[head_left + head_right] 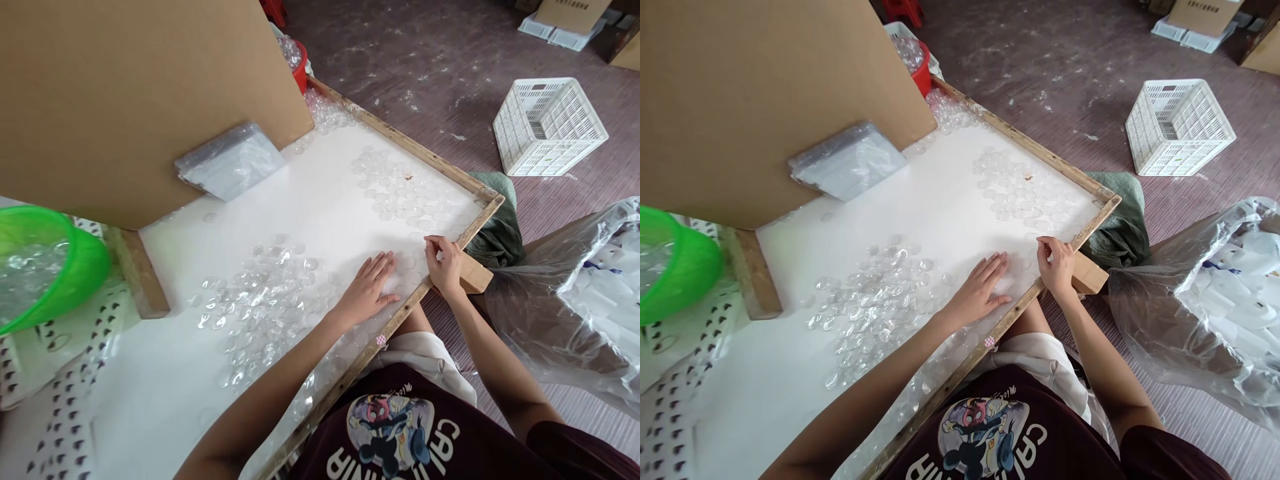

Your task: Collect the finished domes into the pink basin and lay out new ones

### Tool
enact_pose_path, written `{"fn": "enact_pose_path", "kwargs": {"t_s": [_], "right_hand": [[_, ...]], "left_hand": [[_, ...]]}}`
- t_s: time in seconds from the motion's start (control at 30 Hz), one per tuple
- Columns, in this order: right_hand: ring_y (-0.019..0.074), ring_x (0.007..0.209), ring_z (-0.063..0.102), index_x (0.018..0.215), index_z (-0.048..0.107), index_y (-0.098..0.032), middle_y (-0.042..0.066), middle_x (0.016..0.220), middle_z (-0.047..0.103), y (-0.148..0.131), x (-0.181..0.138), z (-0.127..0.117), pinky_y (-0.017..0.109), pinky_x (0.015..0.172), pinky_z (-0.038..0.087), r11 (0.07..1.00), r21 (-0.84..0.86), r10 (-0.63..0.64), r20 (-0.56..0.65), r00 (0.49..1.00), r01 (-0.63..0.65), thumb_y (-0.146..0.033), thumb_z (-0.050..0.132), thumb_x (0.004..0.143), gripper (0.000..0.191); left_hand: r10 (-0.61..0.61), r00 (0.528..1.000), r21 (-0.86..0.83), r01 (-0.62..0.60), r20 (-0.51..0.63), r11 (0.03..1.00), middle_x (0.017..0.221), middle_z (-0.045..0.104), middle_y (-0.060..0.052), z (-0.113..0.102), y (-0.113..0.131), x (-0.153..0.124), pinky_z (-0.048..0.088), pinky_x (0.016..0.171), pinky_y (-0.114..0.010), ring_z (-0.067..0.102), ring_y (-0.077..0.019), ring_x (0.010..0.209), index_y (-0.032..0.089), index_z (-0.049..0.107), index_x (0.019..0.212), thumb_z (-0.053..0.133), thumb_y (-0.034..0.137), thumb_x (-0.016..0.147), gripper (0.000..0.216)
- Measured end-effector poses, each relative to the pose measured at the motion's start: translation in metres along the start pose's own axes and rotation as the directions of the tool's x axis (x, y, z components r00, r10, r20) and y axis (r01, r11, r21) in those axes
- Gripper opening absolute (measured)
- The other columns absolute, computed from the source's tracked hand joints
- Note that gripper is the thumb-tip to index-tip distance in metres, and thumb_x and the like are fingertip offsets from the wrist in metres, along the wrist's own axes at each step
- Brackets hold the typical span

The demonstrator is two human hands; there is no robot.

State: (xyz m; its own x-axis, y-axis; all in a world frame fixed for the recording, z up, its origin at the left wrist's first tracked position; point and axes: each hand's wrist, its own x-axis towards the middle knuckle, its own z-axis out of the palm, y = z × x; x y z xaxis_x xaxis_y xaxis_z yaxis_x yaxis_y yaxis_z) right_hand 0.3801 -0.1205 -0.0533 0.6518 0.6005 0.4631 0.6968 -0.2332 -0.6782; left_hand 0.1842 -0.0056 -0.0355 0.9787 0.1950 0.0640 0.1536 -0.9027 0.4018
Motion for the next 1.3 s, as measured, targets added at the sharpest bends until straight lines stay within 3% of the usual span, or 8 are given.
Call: {"fn": "enact_pose_path", "kwargs": {"t_s": [0.13, 0.37, 0.5, 0.63, 0.83, 1.0, 1.1, 1.3], "right_hand": [[0.0193, 0.067, 0.059, 0.101, 0.063, -0.021, 0.003, 0.074, 0.065, 0.000, -0.002, 0.000, 0.035, 0.073, 0.043, 1.000, 0.011, 0.004, -0.041, 0.999, -0.003, -0.035, 0.043, 0.101, 0.025], [0.0196, 0.070, 0.060, 0.107, 0.059, -0.021, 0.005, 0.083, 0.067, 0.005, -0.005, 0.004, 0.035, 0.072, 0.045, 0.992, 0.112, 0.064, -0.113, 0.992, -0.052, -0.035, 0.042, 0.101, 0.022], [0.0199, 0.070, 0.059, 0.104, 0.060, -0.022, 0.005, 0.083, 0.067, 0.005, -0.004, 0.003, 0.036, 0.074, 0.044, 0.994, 0.089, 0.066, -0.098, 0.993, -0.057, -0.034, 0.042, 0.100, 0.022], [0.0196, 0.068, 0.058, 0.100, 0.062, -0.021, 0.003, 0.079, 0.067, 0.003, -0.002, 0.002, 0.037, 0.077, 0.042, 0.997, 0.064, 0.042, -0.080, 0.996, -0.037, -0.031, 0.045, 0.098, 0.020], [0.0176, 0.064, 0.056, 0.099, 0.062, -0.020, 0.001, 0.074, 0.066, 0.002, -0.001, 0.001, 0.034, 0.076, 0.040, 0.998, 0.062, 0.012, -0.075, 0.997, -0.007, -0.029, 0.045, 0.098, 0.020], [0.0168, 0.064, 0.056, 0.100, 0.062, -0.020, 0.000, 0.073, 0.066, 0.002, -0.001, 0.002, 0.033, 0.075, 0.039, 0.998, 0.063, -0.002, -0.068, 0.998, 0.007, -0.028, 0.044, 0.099, 0.020], [0.0166, 0.064, 0.056, 0.100, 0.063, -0.020, 0.000, 0.073, 0.066, 0.003, -0.002, 0.003, 0.033, 0.075, 0.039, 0.998, 0.065, 0.008, -0.079, 0.997, -0.002, -0.027, 0.044, 0.098, 0.020], [0.0166, 0.064, 0.056, 0.098, 0.063, -0.020, 0.000, 0.072, 0.065, 0.003, -0.003, 0.005, 0.032, 0.072, 0.038, 0.998, 0.069, 0.015, -0.082, 0.997, -0.009, -0.026, 0.046, 0.097, 0.019]], "left_hand": [[-0.024, 1.000, 0.093, 0.023, 0.010, 0.995, 0.165, 0.018, -0.021, 0.015, 0.006, 0.015, 0.015, 0.124, -0.053, 0.012, -0.0302, 0.154, 0.013, 0.006, 0.160, 0.046, 0.055, 0.098, 0.085], [-0.065, 0.997, 0.057, 0.068, -0.047, 0.996, 0.163, 0.022, -0.023, 0.023, 0.012, 0.052, 0.017, 0.124, -0.053, 0.013, -0.0315, 0.154, 0.009, 0.010, 0.159, 0.044, 0.056, 0.099, 0.084], [-0.074, 0.990, 0.006, 0.075, -0.119, 0.997, 0.162, 0.028, -0.021, 0.012, 0.006, 0.033, 0.020, 0.123, -0.054, 0.020, -0.0308, 0.153, 0.014, 0.018, 0.157, 0.045, 0.050, 0.100, 0.072], [-0.010, 0.997, 0.004, 0.010, -0.073, 1.000, 0.153, 0.046, -0.012, 0.000, 0.008, 0.008, 0.030, 0.118, -0.049, 0.037, -0.0272, 0.146, 0.020, 0.045, 0.144, 0.049, 0.034, 0.101, 0.045], [0.111, 0.994, 0.047, -0.110, -0.013, 0.993, 0.136, 0.062, -0.011, 0.004, 0.026, 0.021, 0.041, 0.101, -0.044, 0.052, -0.0273, 0.127, 0.018, 0.058, 0.129, 0.048, 0.018, 0.100, 0.031], [0.063, 0.996, 0.028, -0.061, -0.062, 0.998, 0.108, 0.072, -0.008, 0.012, 0.029, 0.031, 0.043, 0.091, -0.041, 0.060, -0.0251, 0.107, 0.018, 0.065, 0.110, 0.045, 0.017, 0.101, 0.022], [-0.018, 0.993, -0.109, 0.006, -0.115, 0.994, 0.099, 0.073, -0.005, 0.013, 0.027, 0.027, 0.045, 0.090, -0.040, 0.061, -0.0227, 0.100, 0.019, 0.062, 0.116, 0.051, 0.019, 0.099, 0.020], [-0.125, 0.968, -0.159, 0.091, -0.220, 0.983, 0.119, 0.066, -0.008, 0.003, 0.019, 0.015, 0.046, 0.099, -0.042, 0.057, -0.0236, 0.111, 0.020, 0.059, 0.123, 0.058, 0.020, 0.095, 0.029]]}}
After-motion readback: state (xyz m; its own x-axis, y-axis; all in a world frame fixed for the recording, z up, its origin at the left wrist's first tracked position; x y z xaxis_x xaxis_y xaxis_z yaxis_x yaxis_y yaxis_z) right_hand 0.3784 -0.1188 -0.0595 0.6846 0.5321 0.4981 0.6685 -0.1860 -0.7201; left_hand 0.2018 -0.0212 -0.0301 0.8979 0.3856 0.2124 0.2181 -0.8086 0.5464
